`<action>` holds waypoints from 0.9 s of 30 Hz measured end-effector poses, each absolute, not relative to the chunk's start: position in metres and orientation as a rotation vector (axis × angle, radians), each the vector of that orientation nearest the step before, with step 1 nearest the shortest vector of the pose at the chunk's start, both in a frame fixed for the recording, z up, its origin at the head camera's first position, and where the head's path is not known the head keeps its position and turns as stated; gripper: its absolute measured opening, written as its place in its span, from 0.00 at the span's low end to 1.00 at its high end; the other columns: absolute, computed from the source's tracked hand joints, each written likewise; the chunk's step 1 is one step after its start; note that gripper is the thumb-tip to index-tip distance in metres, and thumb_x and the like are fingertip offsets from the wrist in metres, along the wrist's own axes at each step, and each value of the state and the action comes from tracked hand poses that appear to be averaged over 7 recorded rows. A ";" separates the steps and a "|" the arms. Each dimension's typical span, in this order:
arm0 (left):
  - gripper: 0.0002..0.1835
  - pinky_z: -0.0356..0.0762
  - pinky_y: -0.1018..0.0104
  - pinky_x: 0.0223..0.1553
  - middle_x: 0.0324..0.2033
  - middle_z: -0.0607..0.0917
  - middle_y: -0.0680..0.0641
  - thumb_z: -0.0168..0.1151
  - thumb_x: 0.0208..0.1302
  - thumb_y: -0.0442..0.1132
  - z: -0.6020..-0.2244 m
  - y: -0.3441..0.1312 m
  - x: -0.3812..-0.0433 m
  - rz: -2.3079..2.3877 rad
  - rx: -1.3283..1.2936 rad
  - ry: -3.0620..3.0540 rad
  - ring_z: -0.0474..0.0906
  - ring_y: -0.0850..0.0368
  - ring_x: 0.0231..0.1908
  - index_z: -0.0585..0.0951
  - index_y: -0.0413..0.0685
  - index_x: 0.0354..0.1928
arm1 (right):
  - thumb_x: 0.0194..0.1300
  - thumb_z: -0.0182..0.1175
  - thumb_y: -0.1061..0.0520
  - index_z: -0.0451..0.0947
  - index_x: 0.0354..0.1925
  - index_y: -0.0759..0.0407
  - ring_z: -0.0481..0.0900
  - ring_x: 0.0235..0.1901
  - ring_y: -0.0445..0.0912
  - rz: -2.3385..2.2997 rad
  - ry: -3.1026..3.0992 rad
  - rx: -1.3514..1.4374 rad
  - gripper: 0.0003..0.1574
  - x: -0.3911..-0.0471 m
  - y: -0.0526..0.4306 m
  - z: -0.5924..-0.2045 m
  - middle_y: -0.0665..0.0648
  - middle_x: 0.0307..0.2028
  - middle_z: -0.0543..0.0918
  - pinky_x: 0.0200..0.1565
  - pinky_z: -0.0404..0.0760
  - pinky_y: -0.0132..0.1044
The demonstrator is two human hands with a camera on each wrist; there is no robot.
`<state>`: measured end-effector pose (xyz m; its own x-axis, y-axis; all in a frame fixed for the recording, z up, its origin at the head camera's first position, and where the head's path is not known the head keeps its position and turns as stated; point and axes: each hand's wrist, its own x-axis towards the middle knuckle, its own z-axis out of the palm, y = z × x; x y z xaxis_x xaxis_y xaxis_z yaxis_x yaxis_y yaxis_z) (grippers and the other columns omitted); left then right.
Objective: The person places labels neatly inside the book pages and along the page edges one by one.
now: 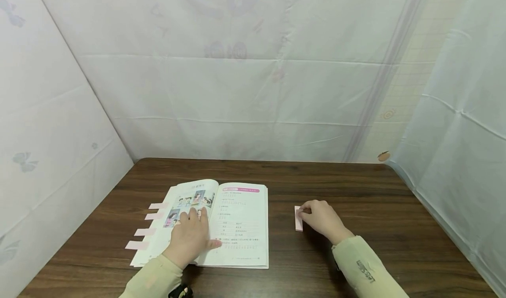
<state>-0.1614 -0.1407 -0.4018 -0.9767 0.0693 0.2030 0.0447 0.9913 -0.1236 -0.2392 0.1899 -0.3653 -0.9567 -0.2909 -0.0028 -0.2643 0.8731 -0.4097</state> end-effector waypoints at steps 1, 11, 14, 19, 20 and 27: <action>0.58 0.77 0.60 0.18 0.51 0.79 0.26 0.66 0.38 0.76 -0.401 -0.141 -0.161 0.173 -0.087 -2.925 0.77 0.38 0.42 0.77 0.33 0.61 | 0.63 0.63 0.60 0.87 0.37 0.57 0.79 0.30 0.42 -0.666 2.960 -0.427 0.06 -0.240 0.189 -0.365 0.53 0.34 0.88 0.35 0.79 0.40; 0.58 0.76 0.61 0.17 0.52 0.80 0.27 0.65 0.39 0.77 -0.400 -0.140 -0.162 0.199 -0.091 -2.916 0.77 0.38 0.42 0.77 0.34 0.61 | 0.65 0.59 0.64 0.83 0.37 0.74 0.78 0.21 0.40 -1.213 2.565 -0.156 0.11 -0.250 0.190 -0.368 0.51 0.21 0.83 0.27 0.81 0.35; 0.57 0.77 0.61 0.17 0.52 0.80 0.27 0.65 0.39 0.77 -0.399 -0.140 -0.162 0.198 -0.082 -2.927 0.78 0.38 0.43 0.77 0.34 0.61 | 0.65 0.59 0.64 0.81 0.36 0.75 0.77 0.20 0.39 -1.316 2.449 -0.099 0.11 -0.254 0.190 -0.369 0.50 0.21 0.83 0.26 0.80 0.33; 0.57 0.78 0.59 0.19 0.54 0.79 0.26 0.66 0.39 0.76 -0.399 -0.139 -0.161 0.175 -0.071 -2.941 0.78 0.36 0.46 0.77 0.34 0.61 | 0.65 0.59 0.65 0.81 0.39 0.75 0.79 0.19 0.38 -1.376 2.344 -0.022 0.11 -0.261 0.190 -0.367 0.52 0.23 0.85 0.26 0.82 0.32; 0.57 0.79 0.59 0.19 0.54 0.79 0.26 0.66 0.39 0.76 -0.399 -0.138 -0.161 0.169 -0.071 -2.943 0.78 0.36 0.46 0.77 0.33 0.61 | 0.66 0.59 0.65 0.81 0.40 0.75 0.79 0.18 0.38 -1.382 2.332 -0.006 0.11 -0.262 0.190 -0.367 0.52 0.23 0.85 0.26 0.83 0.32; 0.57 0.79 0.58 0.19 0.54 0.79 0.26 0.67 0.39 0.75 -0.399 -0.138 -0.160 0.168 -0.071 -2.939 0.78 0.35 0.47 0.77 0.33 0.61 | 0.65 0.59 0.67 0.78 0.41 0.78 0.82 0.19 0.39 -1.397 2.266 0.019 0.11 -0.266 0.190 -0.369 0.54 0.23 0.85 0.28 0.85 0.35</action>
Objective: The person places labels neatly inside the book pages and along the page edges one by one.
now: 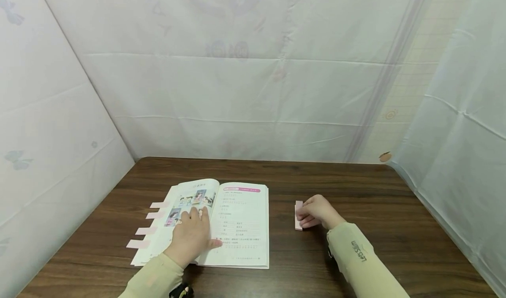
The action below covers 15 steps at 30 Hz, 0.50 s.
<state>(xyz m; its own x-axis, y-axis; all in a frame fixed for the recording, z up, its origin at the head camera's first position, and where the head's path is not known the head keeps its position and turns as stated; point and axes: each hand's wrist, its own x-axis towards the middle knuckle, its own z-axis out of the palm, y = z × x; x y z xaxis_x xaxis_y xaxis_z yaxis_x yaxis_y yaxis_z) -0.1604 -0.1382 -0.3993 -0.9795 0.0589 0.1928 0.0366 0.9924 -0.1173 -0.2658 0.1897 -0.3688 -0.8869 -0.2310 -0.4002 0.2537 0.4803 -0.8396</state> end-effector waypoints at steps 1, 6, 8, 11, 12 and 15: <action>0.57 0.79 0.58 0.19 0.54 0.79 0.26 0.67 0.39 0.75 -0.399 -0.138 -0.160 0.165 -0.071 -2.940 0.78 0.35 0.46 0.77 0.33 0.61 | 0.64 0.59 0.68 0.78 0.41 0.79 0.82 0.19 0.39 -1.400 2.258 0.018 0.11 -0.266 0.190 -0.369 0.54 0.23 0.85 0.28 0.85 0.35; 0.57 0.80 0.58 0.20 0.54 0.79 0.26 0.67 0.39 0.75 -0.400 -0.138 -0.161 0.157 -0.068 -2.939 0.78 0.35 0.47 0.77 0.33 0.61 | 0.64 0.58 0.70 0.76 0.41 0.81 0.82 0.18 0.39 -1.400 2.272 0.021 0.11 -0.266 0.188 -0.371 0.55 0.22 0.84 0.27 0.85 0.34; 0.57 0.80 0.58 0.20 0.54 0.79 0.26 0.67 0.39 0.75 -0.400 -0.138 -0.161 0.154 -0.067 -2.940 0.78 0.34 0.47 0.77 0.33 0.61 | 0.63 0.58 0.70 0.77 0.40 0.81 0.82 0.18 0.39 -1.395 2.290 0.026 0.10 -0.266 0.186 -0.371 0.55 0.21 0.83 0.26 0.84 0.34; 0.57 0.80 0.57 0.20 0.54 0.79 0.26 0.67 0.38 0.75 -0.399 -0.138 -0.161 0.157 -0.067 -2.937 0.78 0.35 0.47 0.77 0.33 0.61 | 0.63 0.59 0.71 0.77 0.39 0.82 0.83 0.19 0.40 -1.410 2.310 0.041 0.10 -0.265 0.184 -0.371 0.55 0.20 0.83 0.27 0.85 0.34; 0.57 0.81 0.57 0.20 0.54 0.79 0.26 0.67 0.38 0.75 -0.399 -0.138 -0.161 0.154 -0.067 -2.935 0.78 0.35 0.47 0.77 0.33 0.61 | 0.63 0.59 0.71 0.77 0.40 0.82 0.83 0.20 0.40 -1.421 2.311 0.036 0.10 -0.265 0.183 -0.371 0.55 0.20 0.83 0.28 0.85 0.34; 0.57 0.81 0.56 0.21 0.54 0.79 0.26 0.69 0.38 0.74 -0.399 -0.137 -0.160 0.131 -0.064 -2.934 0.78 0.34 0.47 0.77 0.32 0.60 | 0.63 0.59 0.71 0.77 0.40 0.83 0.84 0.23 0.40 -1.475 2.301 0.046 0.10 -0.263 0.182 -0.371 0.55 0.22 0.85 0.30 0.85 0.33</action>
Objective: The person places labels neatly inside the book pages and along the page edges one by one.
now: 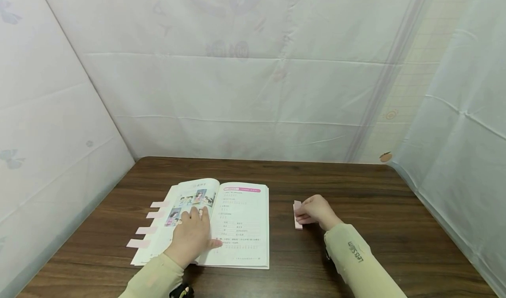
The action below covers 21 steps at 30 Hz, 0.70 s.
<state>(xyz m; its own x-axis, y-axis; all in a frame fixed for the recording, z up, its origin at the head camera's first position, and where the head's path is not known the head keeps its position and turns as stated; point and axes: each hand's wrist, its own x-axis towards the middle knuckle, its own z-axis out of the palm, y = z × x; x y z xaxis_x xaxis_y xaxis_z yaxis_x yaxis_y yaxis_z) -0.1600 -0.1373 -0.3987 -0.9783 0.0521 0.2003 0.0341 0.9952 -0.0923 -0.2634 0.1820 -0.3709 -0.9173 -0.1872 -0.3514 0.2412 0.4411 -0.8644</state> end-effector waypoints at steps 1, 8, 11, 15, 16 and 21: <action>0.57 0.82 0.56 0.22 0.54 0.79 0.26 0.69 0.38 0.74 -0.399 -0.137 -0.160 0.123 -0.064 -2.935 0.78 0.34 0.47 0.77 0.32 0.60 | 0.63 0.59 0.71 0.77 0.40 0.83 0.84 0.23 0.40 -1.488 2.297 0.042 0.11 -0.263 0.182 -0.371 0.55 0.22 0.85 0.30 0.85 0.33; 0.56 0.82 0.54 0.23 0.54 0.78 0.25 0.70 0.38 0.73 -0.398 -0.137 -0.159 0.095 -0.063 -2.943 0.77 0.33 0.48 0.77 0.31 0.60 | 0.64 0.61 0.69 0.79 0.37 0.79 0.85 0.28 0.40 -1.577 2.214 0.018 0.08 -0.261 0.184 -0.371 0.54 0.26 0.86 0.35 0.85 0.33; 0.56 0.82 0.54 0.23 0.54 0.78 0.25 0.70 0.38 0.72 -0.398 -0.137 -0.159 0.093 -0.066 -2.943 0.77 0.33 0.48 0.77 0.31 0.60 | 0.64 0.61 0.69 0.79 0.37 0.76 0.85 0.30 0.40 -1.615 2.151 0.005 0.06 -0.262 0.187 -0.371 0.54 0.27 0.86 0.37 0.85 0.32; 0.56 0.82 0.54 0.23 0.54 0.79 0.25 0.70 0.38 0.73 -0.399 -0.137 -0.159 0.105 -0.068 -2.934 0.77 0.33 0.48 0.77 0.31 0.60 | 0.65 0.60 0.69 0.80 0.40 0.74 0.86 0.32 0.40 -1.647 2.079 0.011 0.06 -0.263 0.191 -0.369 0.55 0.30 0.87 0.40 0.85 0.33; 0.56 0.82 0.54 0.23 0.54 0.79 0.26 0.70 0.38 0.73 -0.399 -0.137 -0.159 0.111 -0.068 -2.930 0.78 0.33 0.48 0.77 0.32 0.60 | 0.66 0.59 0.68 0.80 0.41 0.73 0.86 0.33 0.41 -1.646 2.067 0.009 0.07 -0.263 0.192 -0.369 0.55 0.31 0.87 0.41 0.85 0.33; 0.56 0.82 0.55 0.22 0.53 0.80 0.26 0.69 0.37 0.74 -0.400 -0.137 -0.159 0.133 -0.067 -2.912 0.78 0.34 0.47 0.78 0.32 0.59 | 0.67 0.59 0.66 0.79 0.42 0.68 0.87 0.35 0.42 -1.652 2.011 0.019 0.06 -0.265 0.196 -0.367 0.55 0.34 0.88 0.43 0.85 0.35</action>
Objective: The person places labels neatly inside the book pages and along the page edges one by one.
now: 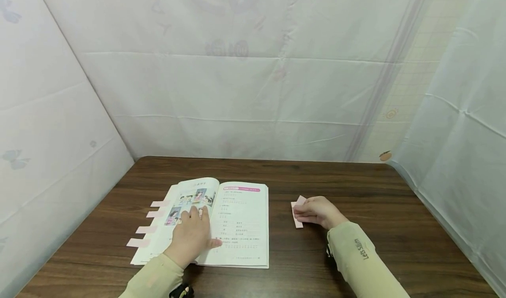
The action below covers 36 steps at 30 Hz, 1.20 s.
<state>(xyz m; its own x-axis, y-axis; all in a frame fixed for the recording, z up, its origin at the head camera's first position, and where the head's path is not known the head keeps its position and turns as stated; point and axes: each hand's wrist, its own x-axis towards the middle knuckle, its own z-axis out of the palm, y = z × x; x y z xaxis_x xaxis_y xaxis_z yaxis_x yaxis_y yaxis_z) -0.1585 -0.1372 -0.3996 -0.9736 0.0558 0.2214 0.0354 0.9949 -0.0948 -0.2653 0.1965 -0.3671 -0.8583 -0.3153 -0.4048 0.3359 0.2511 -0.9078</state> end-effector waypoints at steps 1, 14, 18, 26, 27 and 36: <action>0.56 0.82 0.55 0.22 0.53 0.80 0.26 0.69 0.37 0.74 -0.400 -0.137 -0.158 0.132 -0.069 -2.909 0.78 0.34 0.47 0.78 0.32 0.59 | 0.68 0.59 0.66 0.78 0.41 0.67 0.87 0.36 0.42 -1.656 1.998 0.017 0.05 -0.265 0.197 -0.367 0.55 0.34 0.88 0.44 0.85 0.36; 0.56 0.81 0.56 0.20 0.53 0.80 0.26 0.69 0.37 0.73 -0.398 -0.137 -0.158 0.130 -0.064 -2.906 0.78 0.35 0.46 0.78 0.32 0.59 | 0.71 0.56 0.64 0.72 0.47 0.67 0.87 0.42 0.43 -1.678 1.893 -0.056 0.08 -0.264 0.200 -0.363 0.55 0.41 0.88 0.49 0.84 0.37; 0.56 0.81 0.55 0.21 0.53 0.79 0.26 0.70 0.37 0.73 -0.399 -0.137 -0.158 0.120 -0.059 -2.914 0.78 0.35 0.46 0.78 0.32 0.59 | 0.71 0.56 0.64 0.71 0.47 0.68 0.87 0.43 0.44 -1.700 1.862 -0.077 0.09 -0.264 0.203 -0.364 0.56 0.43 0.88 0.50 0.83 0.38; 0.56 0.81 0.55 0.21 0.54 0.79 0.26 0.69 0.38 0.73 -0.398 -0.137 -0.159 0.115 -0.065 -2.928 0.78 0.34 0.47 0.78 0.32 0.60 | 0.71 0.56 0.63 0.74 0.46 0.65 0.86 0.44 0.44 -1.731 1.808 -0.102 0.07 -0.263 0.208 -0.367 0.57 0.43 0.88 0.51 0.83 0.37; 0.56 0.81 0.55 0.20 0.53 0.79 0.25 0.69 0.38 0.73 -0.397 -0.137 -0.158 0.121 -0.068 -2.923 0.78 0.34 0.46 0.78 0.32 0.60 | 0.71 0.56 0.63 0.74 0.46 0.64 0.86 0.44 0.43 -1.734 1.803 -0.112 0.06 -0.263 0.209 -0.367 0.56 0.42 0.88 0.51 0.83 0.36; 0.56 0.81 0.56 0.19 0.52 0.80 0.26 0.69 0.38 0.74 -0.396 -0.137 -0.158 0.153 -0.083 -2.903 0.79 0.35 0.45 0.78 0.32 0.59 | 0.71 0.56 0.64 0.76 0.43 0.62 0.86 0.43 0.42 -1.744 1.803 -0.115 0.04 -0.261 0.208 -0.366 0.55 0.40 0.88 0.50 0.83 0.35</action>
<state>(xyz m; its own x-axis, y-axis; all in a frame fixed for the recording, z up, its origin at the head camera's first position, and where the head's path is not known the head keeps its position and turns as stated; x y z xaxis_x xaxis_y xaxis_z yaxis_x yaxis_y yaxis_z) -0.1576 -0.1370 -0.3964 -0.9712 0.0687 0.2283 0.0444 0.9929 -0.1100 -0.2606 0.2077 -0.3660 -0.8041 -0.4689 -0.3653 0.3495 0.1241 -0.9287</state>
